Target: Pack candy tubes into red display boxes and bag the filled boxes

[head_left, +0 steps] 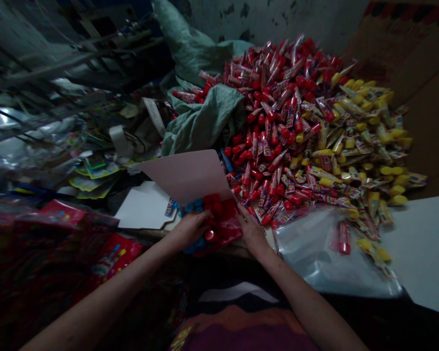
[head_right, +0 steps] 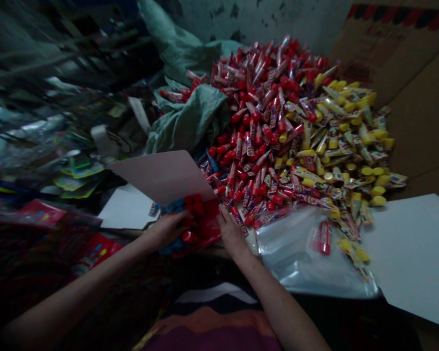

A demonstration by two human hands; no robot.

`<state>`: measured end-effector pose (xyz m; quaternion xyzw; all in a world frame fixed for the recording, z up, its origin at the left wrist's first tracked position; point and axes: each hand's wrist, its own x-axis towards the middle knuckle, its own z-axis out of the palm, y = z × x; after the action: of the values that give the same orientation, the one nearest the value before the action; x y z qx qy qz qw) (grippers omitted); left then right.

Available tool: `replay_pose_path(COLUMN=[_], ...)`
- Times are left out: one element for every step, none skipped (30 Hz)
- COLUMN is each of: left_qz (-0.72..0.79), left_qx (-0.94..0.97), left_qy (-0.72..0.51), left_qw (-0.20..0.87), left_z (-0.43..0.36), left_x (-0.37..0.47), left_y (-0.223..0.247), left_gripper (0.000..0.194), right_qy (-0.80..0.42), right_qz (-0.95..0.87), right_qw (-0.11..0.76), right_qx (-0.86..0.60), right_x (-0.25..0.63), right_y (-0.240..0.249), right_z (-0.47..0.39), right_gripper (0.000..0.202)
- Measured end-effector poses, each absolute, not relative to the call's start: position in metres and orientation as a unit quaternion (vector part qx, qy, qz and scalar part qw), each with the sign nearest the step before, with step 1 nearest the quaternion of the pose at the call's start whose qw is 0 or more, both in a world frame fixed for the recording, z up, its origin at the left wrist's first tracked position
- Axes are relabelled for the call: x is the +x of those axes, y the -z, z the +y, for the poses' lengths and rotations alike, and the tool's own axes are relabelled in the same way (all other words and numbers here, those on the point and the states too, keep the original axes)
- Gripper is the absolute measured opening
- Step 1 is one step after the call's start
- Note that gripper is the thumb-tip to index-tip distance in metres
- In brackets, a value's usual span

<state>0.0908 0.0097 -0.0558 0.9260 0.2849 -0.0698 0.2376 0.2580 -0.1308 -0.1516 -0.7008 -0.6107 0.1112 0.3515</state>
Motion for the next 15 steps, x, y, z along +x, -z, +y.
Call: replay_pose_path(left_qz=[0.286, 0.290, 0.294, 0.295, 0.294, 0.292, 0.288, 0.283, 0.279, 0.277, 0.276, 0.277, 0.276, 0.272, 0.264], left_qx=[0.924, 0.922, 0.922, 0.922, 0.922, 0.922, 0.923, 0.924, 0.926, 0.930, 0.935, 0.940, 0.945, 0.949, 0.953], left_qy=[0.089, 0.104, 0.117, 0.125, 0.129, 0.130, 0.126, 0.118, 0.108, 0.093, 0.071, 0.043, 0.014, -0.013, -0.033], left_qw=[0.237, 0.232, 0.225, 0.219, 0.216, 0.217, 0.222, 0.227, 0.229, 0.224, 0.212, 0.194, 0.174, 0.158, 0.148], left_z=[0.012, 0.014, 0.016, 0.018, 0.019, 0.020, 0.020, 0.020, 0.018, 0.015, 0.012, 0.007, 0.002, -0.004, -0.010], left_x=[0.092, 0.093, 0.094, 0.094, 0.094, 0.094, 0.094, 0.094, 0.094, 0.094, 0.094, 0.094, 0.093, 0.092, 0.091], left_y=[0.055, 0.054, 0.054, 0.053, 0.052, 0.052, 0.052, 0.052, 0.051, 0.051, 0.050, 0.049, 0.048, 0.047, 0.046], left_gripper=[0.018, 0.019, 0.021, 0.022, 0.023, 0.025, 0.026, 0.026, 0.025, 0.024, 0.023, 0.023, 0.024, 0.025, 0.026], right_qy=[-0.109, -0.102, -0.094, -0.083, -0.071, -0.062, -0.057, -0.057, -0.060, -0.066, -0.075, -0.085, -0.095, -0.106, -0.119], right_qz=[-0.605, -0.593, -0.572, -0.543, -0.508, -0.474, -0.447, -0.432, -0.428, -0.433, -0.443, -0.452, -0.457, -0.456, -0.453], right_qw=[0.368, 0.386, 0.402, 0.414, 0.417, 0.409, 0.390, 0.363, 0.333, 0.302, 0.271, 0.243, 0.215, 0.188, 0.161], right_qx=[-0.697, -0.700, -0.709, -0.725, -0.750, -0.777, -0.803, -0.824, -0.838, -0.847, -0.851, -0.854, -0.858, -0.863, -0.869], right_x=[0.259, 0.260, 0.262, 0.263, 0.265, 0.267, 0.268, 0.269, 0.270, 0.270, 0.270, 0.271, 0.271, 0.272, 0.273], right_y=[0.151, 0.152, 0.152, 0.153, 0.153, 0.154, 0.155, 0.156, 0.156, 0.155, 0.153, 0.150, 0.146, 0.142, 0.138], right_z=[-0.132, -0.133, -0.136, -0.140, -0.144, -0.149, -0.153, -0.156, -0.158, -0.158, -0.156, -0.153, -0.148, -0.142, -0.135], right_gripper=[0.051, 0.050, 0.048, 0.045, 0.043, 0.040, 0.038, 0.035, 0.034, 0.033, 0.035, 0.037, 0.040, 0.042, 0.043])
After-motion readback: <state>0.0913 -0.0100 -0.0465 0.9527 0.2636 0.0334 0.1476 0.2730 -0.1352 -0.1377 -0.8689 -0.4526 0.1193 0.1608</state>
